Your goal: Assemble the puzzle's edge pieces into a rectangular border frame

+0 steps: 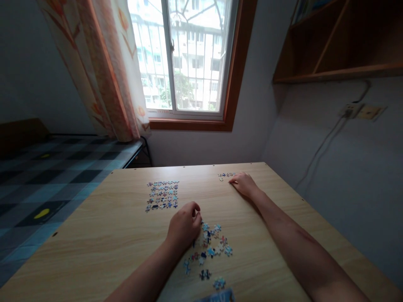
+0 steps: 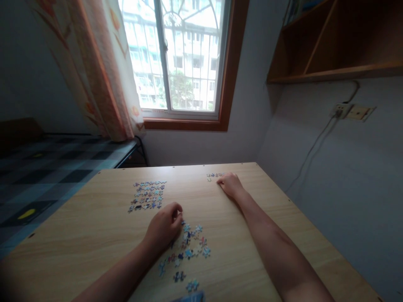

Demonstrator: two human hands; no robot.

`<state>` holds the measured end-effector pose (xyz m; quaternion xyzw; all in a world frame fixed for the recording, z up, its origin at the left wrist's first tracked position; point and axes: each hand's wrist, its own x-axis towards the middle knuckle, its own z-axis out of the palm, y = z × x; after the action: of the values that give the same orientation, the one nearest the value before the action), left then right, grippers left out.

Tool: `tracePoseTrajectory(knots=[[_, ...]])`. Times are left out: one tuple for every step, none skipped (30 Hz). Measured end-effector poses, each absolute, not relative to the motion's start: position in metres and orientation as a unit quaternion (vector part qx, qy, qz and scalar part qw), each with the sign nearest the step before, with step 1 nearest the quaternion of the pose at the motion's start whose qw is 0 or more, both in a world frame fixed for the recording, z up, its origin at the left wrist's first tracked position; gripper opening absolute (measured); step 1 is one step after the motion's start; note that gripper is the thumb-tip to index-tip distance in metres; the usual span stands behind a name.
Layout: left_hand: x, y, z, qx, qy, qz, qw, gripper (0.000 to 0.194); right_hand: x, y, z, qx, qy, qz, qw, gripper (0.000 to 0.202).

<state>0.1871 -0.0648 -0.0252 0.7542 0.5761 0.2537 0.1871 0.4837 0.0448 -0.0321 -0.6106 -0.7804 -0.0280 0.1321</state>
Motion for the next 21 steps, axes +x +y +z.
tracePoseTrajectory(knots=[[0.187, -0.065, -0.025, 0.754, 0.577, 0.252, 0.187, 0.01, 0.481, 0.046, -0.034, -0.618, -0.774, -0.034, 0.135, 0.02], [0.187, -0.065, -0.025, 0.754, 0.578, 0.25, 0.186, 0.011, 0.478, 0.046, -0.036, -0.624, -0.768, -0.039, 0.138, 0.021], [0.187, -0.065, -0.025, 0.755, 0.578, 0.249, 0.184, 0.012, 0.475, 0.047, -0.038, -0.629, -0.763, -0.044, 0.141, 0.021], [0.187, -0.065, -0.025, 0.755, 0.578, 0.247, 0.184, 0.012, 0.472, 0.048, -0.039, -0.633, -0.76, -0.048, 0.144, 0.021], [0.188, -0.065, -0.024, 0.756, 0.579, 0.245, 0.183, 0.012, 0.47, 0.049, -0.04, -0.635, -0.757, -0.051, 0.147, 0.021], [0.188, -0.065, -0.024, 0.757, 0.579, 0.242, 0.182, 0.012, 0.468, 0.049, -0.041, -0.635, -0.756, -0.054, 0.15, 0.021], [0.188, -0.066, -0.024, 0.759, 0.579, 0.239, 0.18, 0.013, 0.466, 0.05, -0.042, -0.635, -0.755, -0.056, 0.154, 0.021], [0.188, -0.066, -0.024, 0.761, 0.578, 0.235, 0.179, 0.013, 0.465, 0.051, -0.043, -0.635, -0.754, -0.059, 0.158, 0.021], [0.188, -0.066, -0.024, 0.762, 0.578, 0.232, 0.177, 0.013, 0.464, 0.052, -0.044, -0.634, -0.753, -0.061, 0.162, 0.021], [0.188, -0.066, -0.024, 0.763, 0.578, 0.23, 0.175, 0.013, 0.463, 0.053, -0.046, -0.634, -0.753, -0.063, 0.167, 0.021], [0.188, -0.066, -0.024, 0.764, 0.578, 0.229, 0.173, 0.013, 0.463, 0.053, -0.047, -0.634, -0.751, -0.066, 0.172, 0.022], [0.188, -0.066, -0.025, 0.764, 0.578, 0.228, 0.172, 0.014, 0.463, 0.054, -0.048, -0.633, -0.75, -0.067, 0.178, 0.022], [0.188, -0.066, -0.025, 0.764, 0.579, 0.228, 0.172, 0.015, 0.464, 0.054, -0.049, -0.632, -0.75, -0.068, 0.183, 0.023], [0.188, -0.066, -0.026, 0.763, 0.579, 0.229, 0.174, 0.016, 0.465, 0.054, -0.05, -0.632, -0.749, -0.068, 0.189, 0.023], [0.188, -0.066, -0.026, 0.763, 0.579, 0.229, 0.175, 0.017, 0.466, 0.055, -0.05, -0.632, -0.747, -0.069, 0.195, 0.024], [0.188, -0.065, -0.026, 0.763, 0.578, 0.229, 0.177, 0.018, 0.468, 0.055, -0.05, -0.632, -0.745, -0.07, 0.2, 0.024], [0.187, -0.065, -0.027, 0.763, 0.578, 0.228, 0.179, 0.019, 0.47, 0.055, -0.051, -0.634, -0.742, -0.072, 0.207, 0.025], [0.187, -0.065, -0.027, 0.763, 0.578, 0.228, 0.18, 0.019, 0.471, 0.056, -0.051, -0.636, -0.737, -0.075, 0.217, 0.026], [0.187, -0.065, -0.026, 0.763, 0.578, 0.227, 0.181, 0.02, 0.473, 0.056, -0.051, -0.637, -0.732, -0.079, 0.228, 0.026], [0.188, -0.066, -0.026, 0.763, 0.578, 0.227, 0.181, 0.02, 0.474, 0.056, -0.051, -0.638, -0.727, -0.083, 0.238, 0.026], [0.188, -0.066, -0.025, 0.763, 0.578, 0.226, 0.181, 0.02, 0.474, 0.056, -0.052, -0.639, -0.724, -0.086, 0.246, 0.026]])
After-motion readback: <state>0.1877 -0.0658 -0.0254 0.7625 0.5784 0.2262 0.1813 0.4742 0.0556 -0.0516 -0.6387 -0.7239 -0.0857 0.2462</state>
